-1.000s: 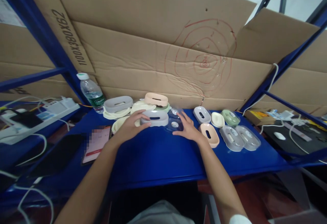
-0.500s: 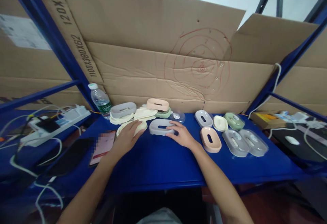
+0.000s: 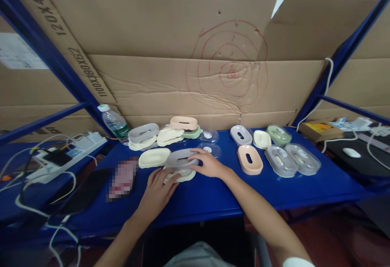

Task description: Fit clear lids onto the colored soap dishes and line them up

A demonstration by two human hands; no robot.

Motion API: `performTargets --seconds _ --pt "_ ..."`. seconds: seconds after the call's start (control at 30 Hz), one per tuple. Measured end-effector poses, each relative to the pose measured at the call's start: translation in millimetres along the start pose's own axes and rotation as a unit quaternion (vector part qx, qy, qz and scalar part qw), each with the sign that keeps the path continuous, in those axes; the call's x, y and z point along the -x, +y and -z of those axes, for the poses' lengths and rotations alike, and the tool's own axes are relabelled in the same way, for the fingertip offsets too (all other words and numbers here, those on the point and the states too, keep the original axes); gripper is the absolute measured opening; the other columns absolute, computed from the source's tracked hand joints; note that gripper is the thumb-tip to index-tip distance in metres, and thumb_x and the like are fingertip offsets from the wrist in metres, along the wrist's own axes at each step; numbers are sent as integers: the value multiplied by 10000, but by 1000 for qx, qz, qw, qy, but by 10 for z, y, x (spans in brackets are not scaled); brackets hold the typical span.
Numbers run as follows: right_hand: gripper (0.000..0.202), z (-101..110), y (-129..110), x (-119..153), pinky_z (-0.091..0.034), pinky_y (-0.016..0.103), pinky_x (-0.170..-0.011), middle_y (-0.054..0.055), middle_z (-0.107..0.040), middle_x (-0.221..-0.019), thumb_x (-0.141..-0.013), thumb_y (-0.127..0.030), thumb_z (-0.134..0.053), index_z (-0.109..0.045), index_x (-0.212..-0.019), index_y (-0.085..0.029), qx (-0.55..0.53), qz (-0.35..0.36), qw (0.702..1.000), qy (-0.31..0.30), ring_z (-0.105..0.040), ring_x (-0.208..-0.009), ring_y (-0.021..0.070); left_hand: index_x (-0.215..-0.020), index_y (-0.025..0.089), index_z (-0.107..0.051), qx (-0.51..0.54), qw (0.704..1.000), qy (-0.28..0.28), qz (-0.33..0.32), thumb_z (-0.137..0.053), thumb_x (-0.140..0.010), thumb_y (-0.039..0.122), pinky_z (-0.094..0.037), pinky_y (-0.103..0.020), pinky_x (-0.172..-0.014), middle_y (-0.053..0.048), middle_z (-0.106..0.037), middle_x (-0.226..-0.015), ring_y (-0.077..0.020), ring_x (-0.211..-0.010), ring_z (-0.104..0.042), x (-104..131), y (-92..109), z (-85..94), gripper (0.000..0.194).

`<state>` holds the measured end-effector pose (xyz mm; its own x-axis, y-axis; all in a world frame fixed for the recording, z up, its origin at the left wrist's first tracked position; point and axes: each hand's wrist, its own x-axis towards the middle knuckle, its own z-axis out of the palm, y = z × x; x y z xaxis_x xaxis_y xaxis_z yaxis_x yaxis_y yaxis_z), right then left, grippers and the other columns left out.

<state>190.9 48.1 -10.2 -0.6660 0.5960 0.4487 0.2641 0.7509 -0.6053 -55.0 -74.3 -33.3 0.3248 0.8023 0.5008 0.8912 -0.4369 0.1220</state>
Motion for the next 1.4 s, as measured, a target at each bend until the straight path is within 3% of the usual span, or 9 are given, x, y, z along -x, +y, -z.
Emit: performTargets --seconds 0.13,0.3,0.4,0.57,0.7,0.87,1.0,1.27,1.4 --pt "311 -86 -84 47 -484 408 -1158 133 -566 -1504 -895 -290 -815 -736 -1192 -246 -3 4 996 -87 -572 -1410 260 -1401 314 -631 -25 998 47 34 -639 -991 359 -350 -655 -1207 -161 -564 -1532 -384 -1422 -529 53 -86 -46 413" --pt "330 -118 -154 51 -419 474 -1220 118 -554 -1540 -860 -298 -856 -759 -1174 -263 67 27 990 -117 -456 -1509 317 -1426 302 -621 74 997 -27 11 -575 -1033 397 -442 -597 -1201 -113 -534 -1588 -357 -1532 -423 32 -261 -104 407" --pt "402 31 -33 48 -336 562 -1259 109 -522 -1594 -886 -450 -826 -753 -1254 -304 92 19 993 -75 -395 -1548 355 -1434 313 -620 112 993 -39 13 -570 -1037 374 -421 -590 -1232 -89 -513 -1607 -340 -1559 -386 53 -258 -109 404" --pt "690 391 406 156 -314 741 -1194 145 -511 -1607 -843 -482 -856 -620 -1473 -331 131 -130 983 20 -408 -1522 449 -1497 348 -535 156 984 -50 64 -646 -982 365 -434 -548 -1228 -90 -375 -1685 -334 -1540 -413 45 -183 -21 527" --pt "539 517 487 180 -442 624 -1172 129 -668 -1449 -898 -449 -803 -687 -1404 -302 118 -130 984 13 -552 -1429 399 -1658 358 -234 185 974 -86 98 -756 -883 340 -432 -557 -1206 -129 -404 -1648 -355 -1522 -420 -205 -155 -8 935" --pt "454 499 266 104 -419 514 -1226 65 -646 -1491 -1003 -504 -659 -667 -1425 -337 73 -67 995 -3 -519 -1475 304 -1698 291 -72 218 967 -113 64 -860 -764 335 -371 -622 -1189 -206 -399 -1633 -426 -1490 -423 -731 -148 -185 1222" --pt "469 386 183 93 -425 512 -1218 124 -565 -1568 -988 -461 -697 -670 -1427 -298 49 -47 997 -49 -505 -1485 308 -1687 287 -184 239 964 -103 60 -878 -745 372 -345 -637 -1193 -187 -393 -1624 -439 -1471 -415 -920 -209 -325 1173" --pt "539 236 170 83 -325 553 -1275 160 -438 -1656 -967 -415 -739 -622 -1475 -278 80 -29 996 -36 -372 -1568 313 -1577 249 -420 312 942 -100 79 -821 -816 533 -305 -557 -1268 -157 -422 -1606 -367 -1512 -384 -840 -367 -384 906" --pt "527 152 231 56 -328 572 -1272 165 -452 -1642 -950 -468 -748 -664 -1426 -256 93 -18 995 -6 -381 -1558 335 -1572 252 -405 358 923 -103 93 -828 -804 561 -458 -539 -1175 -157 -495 -1570 -345 -1410 -534 -860 -438 -443 929"
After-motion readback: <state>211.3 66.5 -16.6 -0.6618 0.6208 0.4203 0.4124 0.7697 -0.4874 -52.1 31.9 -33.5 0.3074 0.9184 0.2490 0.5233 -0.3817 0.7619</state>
